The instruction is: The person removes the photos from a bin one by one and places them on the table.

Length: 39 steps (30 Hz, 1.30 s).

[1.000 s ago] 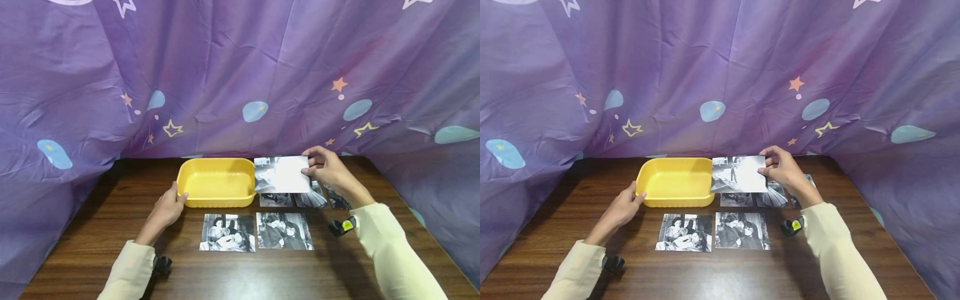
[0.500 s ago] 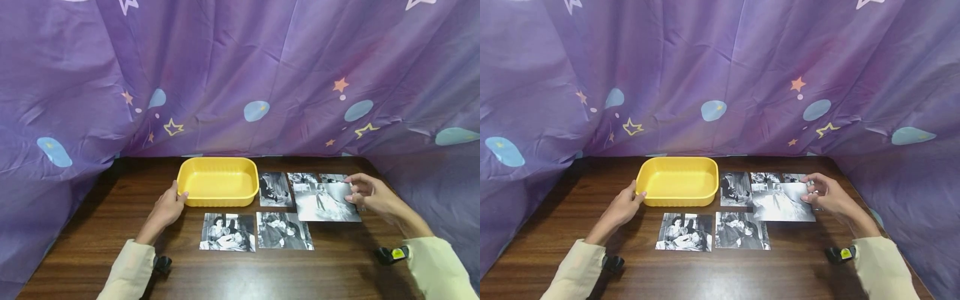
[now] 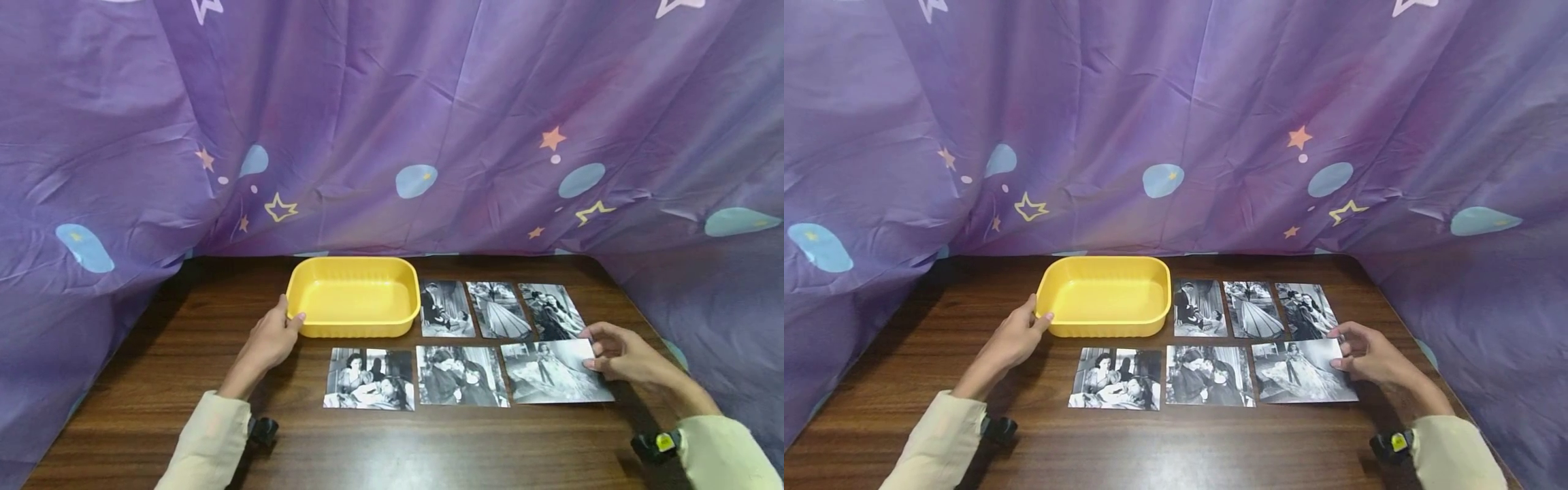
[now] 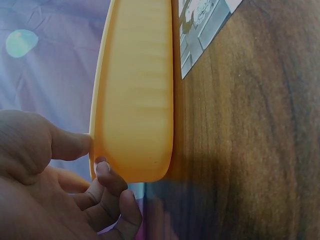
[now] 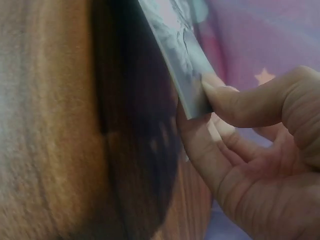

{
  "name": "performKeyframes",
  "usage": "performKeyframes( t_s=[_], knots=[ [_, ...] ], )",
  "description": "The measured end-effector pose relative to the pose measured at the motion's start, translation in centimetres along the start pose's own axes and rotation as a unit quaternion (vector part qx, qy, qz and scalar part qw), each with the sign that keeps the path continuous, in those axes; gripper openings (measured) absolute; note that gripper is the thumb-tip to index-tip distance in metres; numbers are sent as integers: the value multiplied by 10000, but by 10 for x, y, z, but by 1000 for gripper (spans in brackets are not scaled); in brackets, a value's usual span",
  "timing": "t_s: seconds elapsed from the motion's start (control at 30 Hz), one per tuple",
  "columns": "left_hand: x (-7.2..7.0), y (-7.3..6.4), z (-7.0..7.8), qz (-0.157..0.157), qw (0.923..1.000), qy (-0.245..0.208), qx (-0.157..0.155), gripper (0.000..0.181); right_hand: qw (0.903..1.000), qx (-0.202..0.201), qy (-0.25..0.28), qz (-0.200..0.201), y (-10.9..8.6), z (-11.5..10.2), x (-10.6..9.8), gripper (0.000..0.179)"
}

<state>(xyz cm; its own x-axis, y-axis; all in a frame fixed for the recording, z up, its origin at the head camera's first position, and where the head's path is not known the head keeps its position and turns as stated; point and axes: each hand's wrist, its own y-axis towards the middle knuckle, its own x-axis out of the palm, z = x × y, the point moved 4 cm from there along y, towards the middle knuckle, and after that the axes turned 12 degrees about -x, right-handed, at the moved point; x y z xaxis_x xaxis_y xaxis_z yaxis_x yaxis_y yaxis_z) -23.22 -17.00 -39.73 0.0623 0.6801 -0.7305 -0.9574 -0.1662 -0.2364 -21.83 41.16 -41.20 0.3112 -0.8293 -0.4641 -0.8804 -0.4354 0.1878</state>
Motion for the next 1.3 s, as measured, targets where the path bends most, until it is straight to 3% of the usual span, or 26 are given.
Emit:
performKeyframes(
  t_s=[0.1,0.23,0.5,0.73,0.97,1.3],
  knots=[
    [0,1,-1,-1,10000,-6,-12,70,9994,-151,-299,-33,2,3,5,52],
    [0,0,0,0,10000,8,-12,69,9956,-343,-870,-7,5,3,11,38],
    [0,-1,2,-29,10000,24,4,68,9847,431,-1687,95,7,0,18,39],
    [0,-1,1,0,10000,22,-18,69,9691,750,-2334,271,10,0,17,43],
    [1,-1,1,-36,10000,31,-35,69,9567,1054,-2703,235,10,-1,17,43],
    [0,-1,-1,-26,10000,-8,-38,69,9479,1302,-2903,131,11,-2,16,43]
  ],
)
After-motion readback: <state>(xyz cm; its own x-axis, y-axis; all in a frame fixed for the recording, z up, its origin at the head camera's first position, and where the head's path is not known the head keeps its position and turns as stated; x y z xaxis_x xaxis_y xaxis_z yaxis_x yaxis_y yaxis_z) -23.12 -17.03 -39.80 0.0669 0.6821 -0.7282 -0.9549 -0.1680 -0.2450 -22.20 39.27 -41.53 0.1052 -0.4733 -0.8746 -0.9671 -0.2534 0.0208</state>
